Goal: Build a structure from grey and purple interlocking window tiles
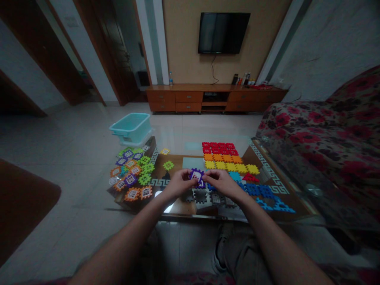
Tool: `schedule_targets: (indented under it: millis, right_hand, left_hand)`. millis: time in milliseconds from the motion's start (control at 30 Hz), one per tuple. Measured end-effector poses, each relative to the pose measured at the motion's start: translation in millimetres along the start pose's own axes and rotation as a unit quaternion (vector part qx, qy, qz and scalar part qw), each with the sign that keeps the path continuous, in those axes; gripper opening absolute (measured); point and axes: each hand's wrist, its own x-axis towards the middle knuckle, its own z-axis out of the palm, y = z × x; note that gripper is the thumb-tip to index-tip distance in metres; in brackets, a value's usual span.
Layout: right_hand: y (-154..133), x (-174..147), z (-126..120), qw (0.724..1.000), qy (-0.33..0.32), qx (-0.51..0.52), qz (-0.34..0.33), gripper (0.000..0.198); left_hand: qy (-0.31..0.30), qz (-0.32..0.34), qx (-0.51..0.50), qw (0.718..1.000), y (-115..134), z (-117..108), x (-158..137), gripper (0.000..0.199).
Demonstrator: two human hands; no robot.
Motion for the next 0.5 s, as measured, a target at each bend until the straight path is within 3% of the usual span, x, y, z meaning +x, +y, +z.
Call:
schedule_targets:
  millis: [333,500]
  right_hand:
    - [-1.4,-0.7,1.8,1.000,-0.002,-0.001,-0.007,0.027]
    - [4.1,1.4,1.1,0.999,0.018,-0.047,-0.004,0.028]
  left_hand:
    - [-0.023,0.019,0.064,0.997,-5.8,-3.3,1.8,0.023]
    - [0.009,0.075,0.226,0.971,2.5,-15.7,4.5,0.034]
